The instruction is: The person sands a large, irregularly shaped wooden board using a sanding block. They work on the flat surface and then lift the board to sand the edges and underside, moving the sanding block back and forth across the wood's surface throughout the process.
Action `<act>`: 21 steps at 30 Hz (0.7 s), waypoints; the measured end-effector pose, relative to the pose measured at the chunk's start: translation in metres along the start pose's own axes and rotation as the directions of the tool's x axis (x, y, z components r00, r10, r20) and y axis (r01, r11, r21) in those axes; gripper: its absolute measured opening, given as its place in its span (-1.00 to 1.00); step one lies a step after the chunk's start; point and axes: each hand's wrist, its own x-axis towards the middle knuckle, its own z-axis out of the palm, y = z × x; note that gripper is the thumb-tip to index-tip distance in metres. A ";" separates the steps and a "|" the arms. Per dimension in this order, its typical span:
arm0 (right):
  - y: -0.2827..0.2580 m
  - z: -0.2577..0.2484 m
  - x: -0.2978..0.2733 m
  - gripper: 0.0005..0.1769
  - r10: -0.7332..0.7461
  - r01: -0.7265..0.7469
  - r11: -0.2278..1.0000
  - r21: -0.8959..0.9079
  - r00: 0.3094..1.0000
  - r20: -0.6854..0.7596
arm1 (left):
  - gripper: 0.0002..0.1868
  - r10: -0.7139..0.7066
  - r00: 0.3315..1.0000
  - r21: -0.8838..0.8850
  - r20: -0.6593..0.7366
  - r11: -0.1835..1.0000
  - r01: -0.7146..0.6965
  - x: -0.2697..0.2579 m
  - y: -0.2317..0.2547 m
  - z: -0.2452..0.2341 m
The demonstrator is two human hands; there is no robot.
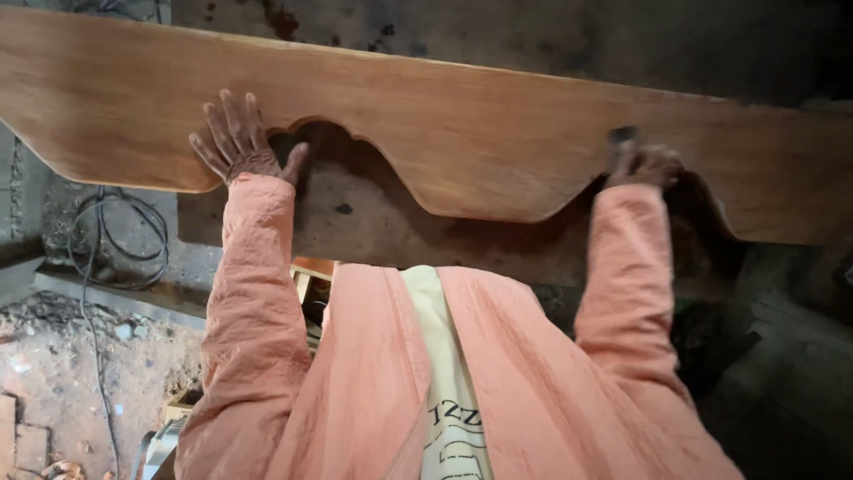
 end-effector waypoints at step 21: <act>-0.178 0.150 -0.050 -0.56 -0.332 0.290 0.934 -0.206 0.919 -0.212 | 0.07 0.083 0.991 0.022 -0.108 0.996 -0.081 -0.001 0.007 -0.010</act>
